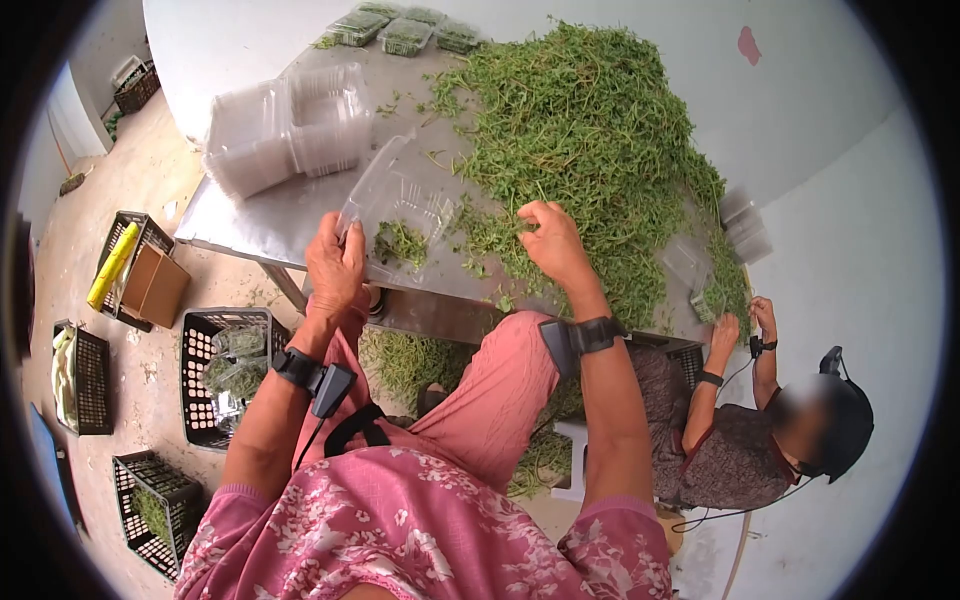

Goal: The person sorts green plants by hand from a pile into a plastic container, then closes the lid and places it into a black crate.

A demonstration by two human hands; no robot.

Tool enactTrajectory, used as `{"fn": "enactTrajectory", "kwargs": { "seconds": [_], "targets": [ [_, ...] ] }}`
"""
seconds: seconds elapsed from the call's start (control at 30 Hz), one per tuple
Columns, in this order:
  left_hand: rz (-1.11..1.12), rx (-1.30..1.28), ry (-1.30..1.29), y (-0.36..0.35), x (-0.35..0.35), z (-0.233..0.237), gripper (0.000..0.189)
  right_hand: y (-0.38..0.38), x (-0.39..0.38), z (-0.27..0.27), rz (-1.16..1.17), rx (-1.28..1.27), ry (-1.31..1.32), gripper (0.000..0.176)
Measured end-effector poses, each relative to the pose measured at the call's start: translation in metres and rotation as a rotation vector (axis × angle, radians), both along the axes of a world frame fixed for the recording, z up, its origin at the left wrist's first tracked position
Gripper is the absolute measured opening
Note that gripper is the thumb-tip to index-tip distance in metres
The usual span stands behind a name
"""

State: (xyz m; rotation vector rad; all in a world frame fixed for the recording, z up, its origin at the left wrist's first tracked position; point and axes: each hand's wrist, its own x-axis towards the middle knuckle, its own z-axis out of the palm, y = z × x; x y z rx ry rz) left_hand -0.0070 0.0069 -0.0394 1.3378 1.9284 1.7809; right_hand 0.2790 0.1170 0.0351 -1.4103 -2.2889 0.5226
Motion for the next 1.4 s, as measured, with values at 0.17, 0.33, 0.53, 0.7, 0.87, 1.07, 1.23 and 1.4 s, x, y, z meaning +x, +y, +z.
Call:
{"fn": "enactTrajectory", "kwargs": {
  "seconds": [0.17,0.33,0.53,0.7,0.87,1.07,1.23,1.4],
  "targets": [
    [0.028,0.102,0.062,0.004,-0.001,-0.008,0.017,0.004,-0.005,-0.013,-0.012,0.107,-0.156,0.033],
    [-0.018,-0.002,-0.008,0.001,-0.001,-0.003,0.016,0.017,0.007,-0.028,0.049,0.130,-0.215,0.023],
    [-0.006,0.006,0.015,0.001,-0.001,-0.004,0.017,0.006,-0.001,-0.006,-0.060,0.042,0.007,0.020],
    [-0.016,0.029,-0.007,0.002,-0.001,-0.005,0.018,0.003,-0.009,0.006,-0.072,0.036,0.069,0.022],
    [-0.025,0.013,-0.020,0.001,-0.001,-0.005,0.018,-0.016,-0.025,0.013,0.184,-0.087,0.117,0.024],
    [-0.032,0.010,-0.022,0.000,-0.001,-0.004,0.018,-0.023,-0.022,0.016,0.129,-0.062,0.075,0.023],
    [-0.034,0.011,-0.015,0.000,-0.001,-0.004,0.018,-0.014,-0.012,0.009,0.122,0.050,-0.026,0.030],
    [-0.018,0.001,-0.006,0.001,-0.001,-0.004,0.018,-0.014,-0.020,-0.002,0.082,0.048,-0.072,0.032]
  ]
}}
